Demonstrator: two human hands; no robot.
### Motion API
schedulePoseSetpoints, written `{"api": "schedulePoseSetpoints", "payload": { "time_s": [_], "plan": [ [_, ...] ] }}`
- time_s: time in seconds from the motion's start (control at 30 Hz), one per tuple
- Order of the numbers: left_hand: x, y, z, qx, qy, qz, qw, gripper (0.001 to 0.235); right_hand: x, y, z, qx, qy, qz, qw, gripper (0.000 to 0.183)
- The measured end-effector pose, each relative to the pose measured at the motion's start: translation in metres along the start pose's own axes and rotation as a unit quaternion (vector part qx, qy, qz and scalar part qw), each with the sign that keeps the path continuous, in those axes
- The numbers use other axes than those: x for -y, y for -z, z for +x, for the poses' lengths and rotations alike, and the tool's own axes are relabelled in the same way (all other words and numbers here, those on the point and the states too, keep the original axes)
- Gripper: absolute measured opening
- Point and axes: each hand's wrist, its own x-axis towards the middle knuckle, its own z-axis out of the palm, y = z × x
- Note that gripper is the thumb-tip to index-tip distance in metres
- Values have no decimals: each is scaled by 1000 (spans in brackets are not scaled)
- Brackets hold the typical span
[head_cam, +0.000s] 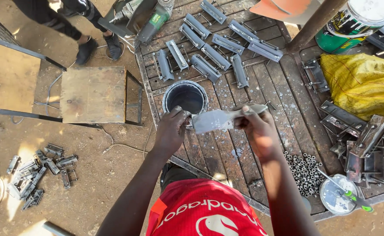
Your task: Applying a liquid coating to metal brackets using a small spatula-like tool
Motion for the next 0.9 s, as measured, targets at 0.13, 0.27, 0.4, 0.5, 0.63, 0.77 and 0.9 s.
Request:
{"api": "schedulePoseSetpoints", "payload": {
  "time_s": [0.13, 0.27, 0.4, 0.5, 0.63, 0.77, 0.9],
  "plan": [
    [21, 1, -5, -22, 17, -23, 999, 26, -8, 29, 8, -3, -5, -27, 1000, 22],
    [26, 13, -13, -93, 52, -101, 989, 24, -14, 84, 17, -69, 8, -155, 985, 22],
    [31, 25, -20, -119, 182, -211, 953, 14, -34, 133, 28, -104, 39, -226, 968, 17],
    [28, 22, -33, -132, 314, -378, 861, 14, -14, 85, 8, -89, 87, -292, 948, 20],
    [20, 22, -46, -159, 403, -515, 740, 17, -26, 24, 7, -15, 183, -392, 902, 34],
    [33, 10, -53, -185, 436, -649, 596, 13, -70, -8, 34, 81, 302, -502, 807, 41],
    [75, -17, -69, -170, 450, -708, 516, 13, -111, -25, 60, 97, 386, -603, 692, 49]
  ]
}}
